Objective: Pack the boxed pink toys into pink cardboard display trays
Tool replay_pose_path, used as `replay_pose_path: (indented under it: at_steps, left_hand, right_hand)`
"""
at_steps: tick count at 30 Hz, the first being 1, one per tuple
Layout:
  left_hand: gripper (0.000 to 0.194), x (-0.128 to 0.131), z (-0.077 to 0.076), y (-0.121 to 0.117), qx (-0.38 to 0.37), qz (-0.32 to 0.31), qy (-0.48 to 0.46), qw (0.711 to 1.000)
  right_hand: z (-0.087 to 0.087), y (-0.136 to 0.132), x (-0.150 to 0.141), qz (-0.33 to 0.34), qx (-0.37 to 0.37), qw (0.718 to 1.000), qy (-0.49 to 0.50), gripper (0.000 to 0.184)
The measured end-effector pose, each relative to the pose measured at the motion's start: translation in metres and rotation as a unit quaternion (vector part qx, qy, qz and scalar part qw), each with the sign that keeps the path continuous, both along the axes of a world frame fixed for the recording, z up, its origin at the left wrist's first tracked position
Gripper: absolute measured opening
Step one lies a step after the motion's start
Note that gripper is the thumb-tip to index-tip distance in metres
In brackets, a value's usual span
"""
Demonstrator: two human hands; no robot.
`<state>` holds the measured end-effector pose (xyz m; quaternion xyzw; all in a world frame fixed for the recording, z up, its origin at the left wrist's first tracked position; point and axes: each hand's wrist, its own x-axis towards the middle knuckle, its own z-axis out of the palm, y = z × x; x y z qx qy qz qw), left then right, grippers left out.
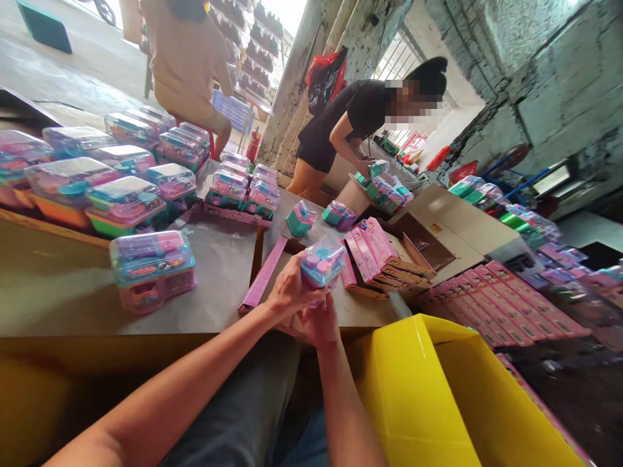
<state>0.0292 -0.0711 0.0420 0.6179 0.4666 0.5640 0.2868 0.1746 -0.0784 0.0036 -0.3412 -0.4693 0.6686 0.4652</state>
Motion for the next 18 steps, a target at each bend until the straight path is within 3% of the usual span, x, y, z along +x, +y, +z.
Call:
replay_pose_path:
  at_steps: [2, 6, 9, 12, 14, 16, 18]
  left_hand:
    - [0.084, -0.011, -0.003, 0.015, -0.013, -0.042, -0.011, 0.999]
    - [0.079, -0.037, -0.012, 0.044, 0.004, -0.117, 0.009, 0.993]
    - [0.082, -0.045, -0.013, 0.066, 0.020, -0.171, 0.022, 0.985]
    - [0.071, -0.052, -0.010, 0.092, 0.001, -0.228, 0.007, 0.974]
    - [0.060, -0.060, -0.013, 0.111, -0.020, -0.181, 0.009, 0.983]
    - [0.057, -0.068, -0.021, 0.127, -0.069, -0.046, 0.067, 0.994]
    - [0.057, -0.073, -0.035, 0.138, -0.140, 0.069, 0.147, 0.977]
  right_hand:
    - [0.003, 0.007, 0.012, -0.014, -0.001, 0.998, -0.058, 0.046]
    - [0.019, 0.032, 0.034, -0.122, 0.057, 0.984, -0.113, 0.074]
    - [0.028, 0.055, 0.035, -0.069, 0.141, 0.976, -0.154, 0.079]
    - [0.024, 0.074, 0.023, -0.011, 0.129, 0.975, -0.182, 0.065]
    - [0.016, 0.082, 0.014, -0.026, 0.116, 0.975, -0.190, 0.063]
    - [0.006, 0.089, 0.007, -0.053, 0.127, 0.970, -0.202, 0.064]
    - [-0.003, 0.095, 0.002, -0.092, 0.143, 0.963, -0.211, 0.065]
